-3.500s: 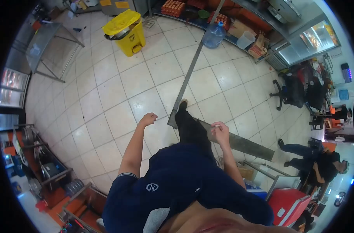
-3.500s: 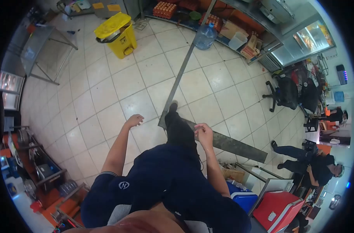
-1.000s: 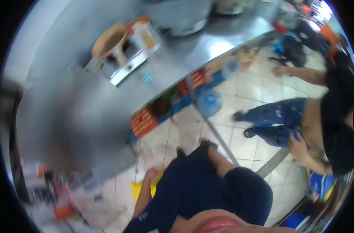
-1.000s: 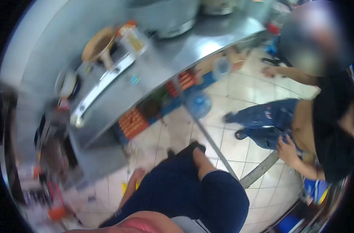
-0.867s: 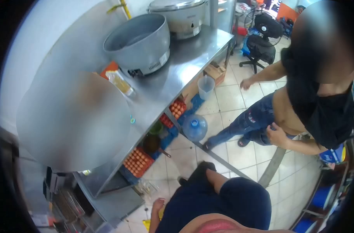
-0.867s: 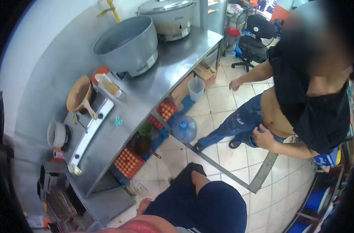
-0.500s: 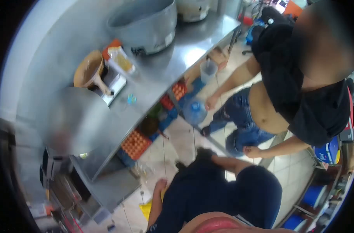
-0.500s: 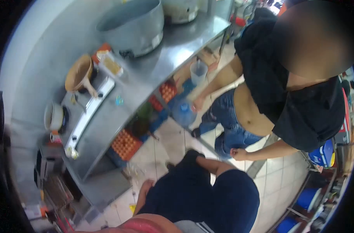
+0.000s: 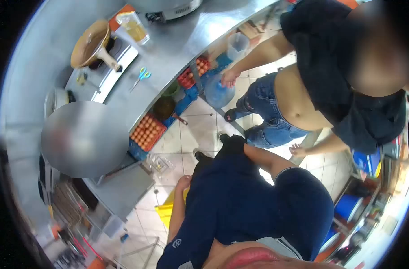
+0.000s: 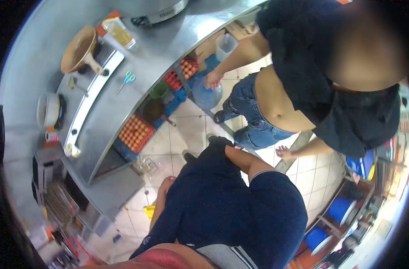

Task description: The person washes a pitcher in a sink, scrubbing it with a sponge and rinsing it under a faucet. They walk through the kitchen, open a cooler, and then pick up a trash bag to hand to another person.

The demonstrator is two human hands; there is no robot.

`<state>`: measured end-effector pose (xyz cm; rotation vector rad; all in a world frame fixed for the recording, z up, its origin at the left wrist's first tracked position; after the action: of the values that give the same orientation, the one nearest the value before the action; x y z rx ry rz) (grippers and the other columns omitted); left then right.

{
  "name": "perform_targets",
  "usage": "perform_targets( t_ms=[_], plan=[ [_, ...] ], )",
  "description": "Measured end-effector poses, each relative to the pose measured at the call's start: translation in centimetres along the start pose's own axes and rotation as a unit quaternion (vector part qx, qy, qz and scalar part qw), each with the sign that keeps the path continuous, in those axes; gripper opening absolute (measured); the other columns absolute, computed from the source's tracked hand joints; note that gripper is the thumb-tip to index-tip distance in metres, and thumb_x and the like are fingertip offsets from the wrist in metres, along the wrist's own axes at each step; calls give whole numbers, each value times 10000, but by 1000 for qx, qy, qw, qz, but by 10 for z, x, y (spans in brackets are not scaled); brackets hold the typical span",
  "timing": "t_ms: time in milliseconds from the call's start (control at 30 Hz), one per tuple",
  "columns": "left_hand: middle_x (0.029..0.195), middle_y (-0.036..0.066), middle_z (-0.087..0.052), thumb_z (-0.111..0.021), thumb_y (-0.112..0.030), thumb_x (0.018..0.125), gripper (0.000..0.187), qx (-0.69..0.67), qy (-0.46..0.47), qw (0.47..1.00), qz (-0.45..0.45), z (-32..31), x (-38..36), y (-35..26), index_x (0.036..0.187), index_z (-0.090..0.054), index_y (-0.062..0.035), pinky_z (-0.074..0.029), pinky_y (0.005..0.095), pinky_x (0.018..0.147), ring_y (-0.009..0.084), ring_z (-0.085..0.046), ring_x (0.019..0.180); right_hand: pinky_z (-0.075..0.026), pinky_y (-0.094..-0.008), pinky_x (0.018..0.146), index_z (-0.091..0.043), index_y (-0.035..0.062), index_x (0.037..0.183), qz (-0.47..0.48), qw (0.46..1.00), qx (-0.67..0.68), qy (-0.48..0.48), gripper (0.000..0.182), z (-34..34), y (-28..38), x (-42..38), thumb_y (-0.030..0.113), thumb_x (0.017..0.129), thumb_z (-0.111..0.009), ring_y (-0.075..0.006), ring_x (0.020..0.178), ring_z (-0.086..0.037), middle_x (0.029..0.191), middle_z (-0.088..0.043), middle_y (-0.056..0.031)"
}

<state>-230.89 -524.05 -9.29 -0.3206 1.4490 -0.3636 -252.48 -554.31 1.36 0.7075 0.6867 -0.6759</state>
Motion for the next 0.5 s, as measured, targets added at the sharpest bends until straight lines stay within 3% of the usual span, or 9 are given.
perform_targets(
  t_ms=[67,100,133,167,233,267,333,433,500],
  plan=[
    [900,108,-637,-508,-172,840,233,90,-61,987,-115,-6,4,-54,1010,-589,-36,-483,303,690,208,-609,792,-441,-399,810,-548,82,1126,-66,983,80,-152,397,-49,-43,23,262,773,-526,-271,924,-591,991,-615,-170],
    [940,110,-631,-524,-189,840,243,63,-46,981,-178,-13,-8,-98,1018,-582,-34,-477,310,722,209,-603,837,-453,-377,814,-580,123,1101,-198,827,489,-193,355,-59,-52,2,269,792,-483,-291,956,-579,1043,-599,-157],
    [931,105,-626,-508,-181,852,233,87,-13,960,-264,-21,-5,-129,1015,-583,-33,-467,301,730,196,-594,832,-453,-377,815,-581,125,1101,-189,874,410,-180,357,-57,-55,-6,272,790,-484,-289,959,-578,1045,-598,-156],
    [935,84,-617,-497,-170,860,234,75,44,961,-261,-29,4,-154,1038,-585,-46,-452,284,749,180,-576,835,-453,-377,816,-581,126,1101,-171,944,241,-145,360,-59,-57,-18,275,788,-485,-288,961,-577,1048,-597,-155],
    [994,28,-591,-463,-206,879,271,4,187,963,-194,-54,-9,-202,1105,-571,-103,-440,268,709,151,-539,869,-454,-376,817,-582,130,1101,-191,945,230,-133,364,-71,-62,-48,281,784,-487,-286,966,-576,1053,-595,-152],
    [994,28,-591,-463,-206,879,271,30,216,954,-207,-66,0,-215,1105,-571,-103,-440,268,709,151,-539,869,-454,-376,817,-583,132,1101,-206,938,242,-136,366,-78,-64,-61,284,781,-488,-284,969,-575,1055,-594,-151],
    [978,16,-588,-463,-229,888,279,221,265,910,-229,-92,16,-227,1121,-560,-110,-436,264,706,137,-533,858,-455,-376,819,-584,135,1101,-239,922,268,-148,371,-99,-74,-88,290,777,-491,-282,974,-573,1060,-592,-149],
    [988,47,-589,-478,-173,864,287,348,346,827,-276,-155,20,-238,1104,-561,-39,-429,263,744,141,-528,853,-456,-375,821,-586,140,1101,-269,902,289,-172,377,-135,-99,-125,299,771,-494,-278,981,-571,1068,-590,-146],
    [982,56,-602,-478,-188,863,295,376,400,786,-283,-206,-2,-251,1111,-561,-51,-429,266,775,146,-540,874,-457,-375,822,-587,144,1101,-282,894,298,-179,382,-167,-112,-144,305,767,-497,-276,986,-569,1073,-588,-144]
  ],
)
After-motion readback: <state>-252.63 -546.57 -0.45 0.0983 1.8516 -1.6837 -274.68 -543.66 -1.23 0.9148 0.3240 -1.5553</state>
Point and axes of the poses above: each hand's wrist, its own x-axis towards the middle knuckle, its own z-axis out of the back of the hand, y = z × x, the point moved 4 cm from there along x, towards the middle knuckle
